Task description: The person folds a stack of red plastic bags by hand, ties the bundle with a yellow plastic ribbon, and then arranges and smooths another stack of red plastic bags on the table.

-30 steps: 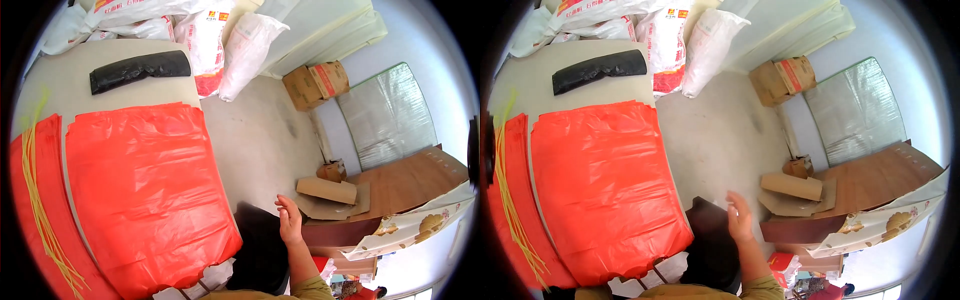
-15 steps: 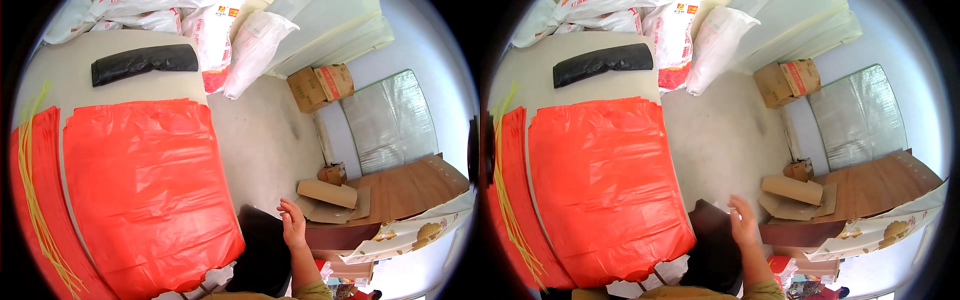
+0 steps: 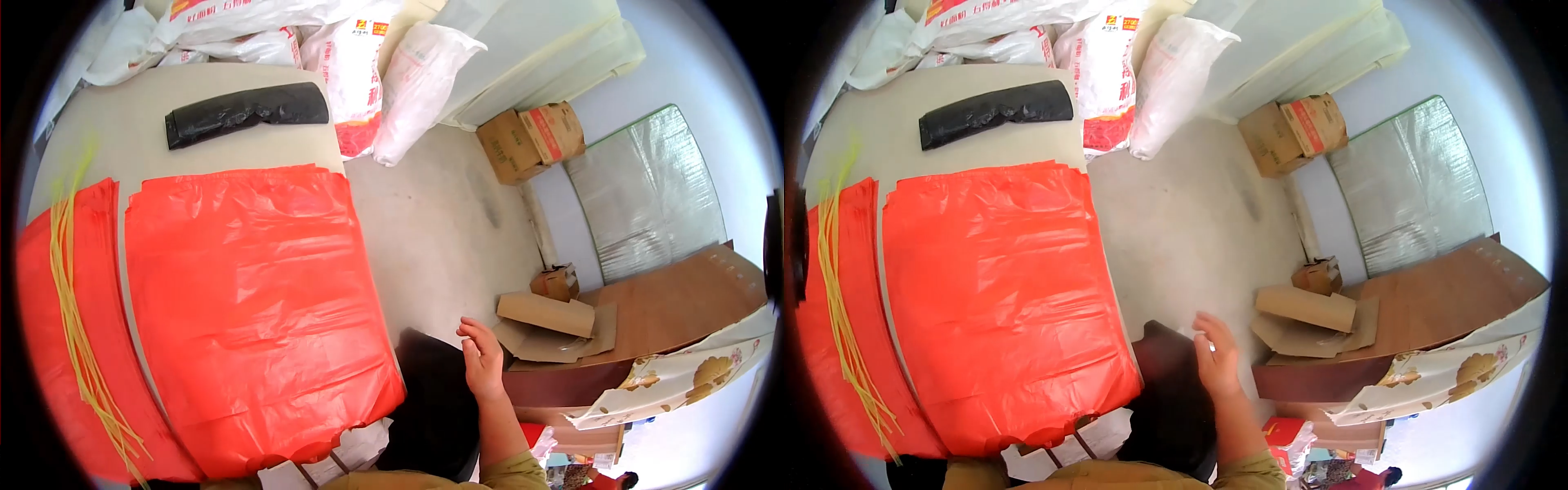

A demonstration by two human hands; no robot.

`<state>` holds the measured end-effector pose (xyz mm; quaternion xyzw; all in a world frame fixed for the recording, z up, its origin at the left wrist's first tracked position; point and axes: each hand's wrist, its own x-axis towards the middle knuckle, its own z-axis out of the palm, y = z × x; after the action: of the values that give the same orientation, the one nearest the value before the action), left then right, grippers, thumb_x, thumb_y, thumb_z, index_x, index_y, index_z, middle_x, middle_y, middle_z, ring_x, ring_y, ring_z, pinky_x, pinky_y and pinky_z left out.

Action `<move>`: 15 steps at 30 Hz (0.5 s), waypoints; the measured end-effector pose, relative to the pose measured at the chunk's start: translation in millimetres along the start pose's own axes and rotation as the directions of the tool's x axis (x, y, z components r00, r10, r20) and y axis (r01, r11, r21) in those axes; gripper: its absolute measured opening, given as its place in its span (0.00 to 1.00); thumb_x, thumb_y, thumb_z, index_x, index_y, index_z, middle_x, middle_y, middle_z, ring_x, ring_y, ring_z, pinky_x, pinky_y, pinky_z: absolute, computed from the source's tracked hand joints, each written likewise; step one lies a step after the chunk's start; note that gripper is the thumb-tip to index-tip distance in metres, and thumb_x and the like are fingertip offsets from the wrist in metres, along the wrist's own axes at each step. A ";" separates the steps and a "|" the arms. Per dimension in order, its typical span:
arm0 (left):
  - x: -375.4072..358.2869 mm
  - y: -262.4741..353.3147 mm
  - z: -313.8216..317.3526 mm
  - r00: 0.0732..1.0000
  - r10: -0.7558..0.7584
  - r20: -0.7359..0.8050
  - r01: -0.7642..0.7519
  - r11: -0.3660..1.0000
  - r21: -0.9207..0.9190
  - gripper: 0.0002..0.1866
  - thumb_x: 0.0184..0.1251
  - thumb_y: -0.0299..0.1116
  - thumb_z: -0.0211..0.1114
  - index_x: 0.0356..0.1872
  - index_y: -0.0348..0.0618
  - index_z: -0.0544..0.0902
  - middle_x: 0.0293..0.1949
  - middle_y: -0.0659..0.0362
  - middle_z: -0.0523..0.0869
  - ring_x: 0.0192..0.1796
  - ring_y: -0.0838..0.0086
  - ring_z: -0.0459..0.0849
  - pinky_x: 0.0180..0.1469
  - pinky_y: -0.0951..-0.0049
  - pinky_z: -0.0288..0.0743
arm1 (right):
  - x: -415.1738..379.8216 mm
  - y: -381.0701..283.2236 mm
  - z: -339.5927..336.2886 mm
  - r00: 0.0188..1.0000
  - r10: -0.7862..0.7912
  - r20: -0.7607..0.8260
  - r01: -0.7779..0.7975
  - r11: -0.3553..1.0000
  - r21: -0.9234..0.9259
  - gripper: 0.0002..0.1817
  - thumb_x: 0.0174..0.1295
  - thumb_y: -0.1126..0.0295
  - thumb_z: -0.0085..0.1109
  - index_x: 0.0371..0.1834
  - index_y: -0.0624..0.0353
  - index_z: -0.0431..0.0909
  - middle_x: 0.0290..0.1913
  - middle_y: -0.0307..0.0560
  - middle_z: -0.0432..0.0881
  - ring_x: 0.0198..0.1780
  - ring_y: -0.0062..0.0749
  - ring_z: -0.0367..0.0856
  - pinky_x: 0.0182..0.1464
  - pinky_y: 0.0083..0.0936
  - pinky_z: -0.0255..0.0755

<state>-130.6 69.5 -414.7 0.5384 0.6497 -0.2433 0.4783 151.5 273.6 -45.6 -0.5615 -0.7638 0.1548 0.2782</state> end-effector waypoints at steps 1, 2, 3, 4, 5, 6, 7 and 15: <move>-3.5 -2.1 0.3 1.000 -0.004 -0.008 0.004 1.000 0.000 0.19 0.68 0.43 0.61 0.54 0.48 0.90 0.54 0.50 0.91 0.55 0.52 0.89 0.58 0.56 0.81 | -1.5 -1.2 -1.5 1.000 0.007 -0.003 -0.007 1.000 0.006 0.12 0.70 0.76 0.61 0.55 0.64 0.84 0.63 0.57 0.84 0.62 0.46 0.84 0.59 0.35 0.80; -4.6 1.8 -1.1 1.000 0.010 -0.014 -0.010 1.000 0.009 0.19 0.68 0.43 0.61 0.54 0.48 0.90 0.54 0.50 0.91 0.55 0.52 0.89 0.58 0.56 0.81 | -2.4 -4.0 -3.1 1.000 0.016 -0.008 -0.015 1.000 0.012 0.12 0.70 0.75 0.61 0.55 0.63 0.85 0.63 0.56 0.84 0.63 0.46 0.83 0.59 0.35 0.80; -6.3 3.4 -2.2 1.000 0.023 -0.020 -0.022 1.000 0.017 0.19 0.68 0.43 0.61 0.54 0.48 0.90 0.54 0.50 0.91 0.55 0.52 0.89 0.58 0.56 0.81 | -4.3 -6.7 -4.7 1.000 0.025 -0.015 -0.025 1.000 0.012 0.11 0.71 0.76 0.60 0.54 0.64 0.85 0.63 0.56 0.84 0.61 0.43 0.84 0.59 0.34 0.79; -8.2 9.0 -6.8 0.999 0.049 -0.020 -0.049 0.998 0.030 0.19 0.68 0.43 0.61 0.54 0.48 0.90 0.54 0.50 0.90 0.54 0.52 0.89 0.58 0.56 0.81 | -5.3 -12.0 -6.9 0.999 0.035 -0.023 -0.035 0.999 0.012 0.11 0.71 0.76 0.59 0.53 0.65 0.85 0.63 0.55 0.84 0.59 0.40 0.84 0.59 0.32 0.79; -11.9 13.2 -5.9 0.998 0.062 -0.028 -0.061 0.997 0.042 0.19 0.68 0.43 0.61 0.53 0.48 0.90 0.54 0.49 0.90 0.54 0.52 0.89 0.58 0.56 0.81 | -6.5 -16.1 -7.9 0.998 0.045 -0.034 -0.045 0.999 0.013 0.11 0.71 0.77 0.58 0.52 0.66 0.85 0.62 0.54 0.84 0.56 0.37 0.85 0.58 0.30 0.78; -15.4 18.6 -6.7 0.996 0.087 -0.027 -0.086 0.995 0.053 0.19 0.68 0.43 0.61 0.53 0.48 0.91 0.54 0.49 0.90 0.54 0.52 0.89 0.58 0.56 0.81 | -8.3 -14.8 -8.8 0.998 0.050 -0.040 -0.048 0.998 0.034 0.10 0.71 0.76 0.58 0.51 0.66 0.85 0.62 0.53 0.84 0.56 0.37 0.85 0.57 0.30 0.79; -19.1 24.7 -7.2 0.993 0.114 -0.024 -0.112 0.991 0.068 0.19 0.68 0.43 0.61 0.53 0.48 0.91 0.54 0.49 0.90 0.54 0.52 0.89 0.58 0.56 0.81 | -9.8 -9.8 -8.3 0.997 0.055 -0.046 -0.053 0.997 0.055 0.10 0.71 0.76 0.59 0.51 0.65 0.85 0.62 0.53 0.84 0.55 0.37 0.85 0.56 0.29 0.79; -70.2 73.5 -6.7 0.927 0.363 0.097 -0.375 0.911 0.171 0.19 0.68 0.43 0.61 0.53 0.48 0.91 0.54 0.49 0.90 0.54 0.52 0.89 0.58 0.56 0.81 | -22.6 20.8 -15.6 0.983 -0.101 -0.152 0.103 0.995 0.004 0.09 0.71 0.74 0.62 0.50 0.63 0.86 0.60 0.51 0.85 0.50 0.36 0.86 0.47 0.29 0.80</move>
<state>-67.0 64.5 -335.2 0.6860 0.4950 -0.2253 0.4833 181.7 257.8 -50.2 -0.5301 -0.7673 0.1015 0.3463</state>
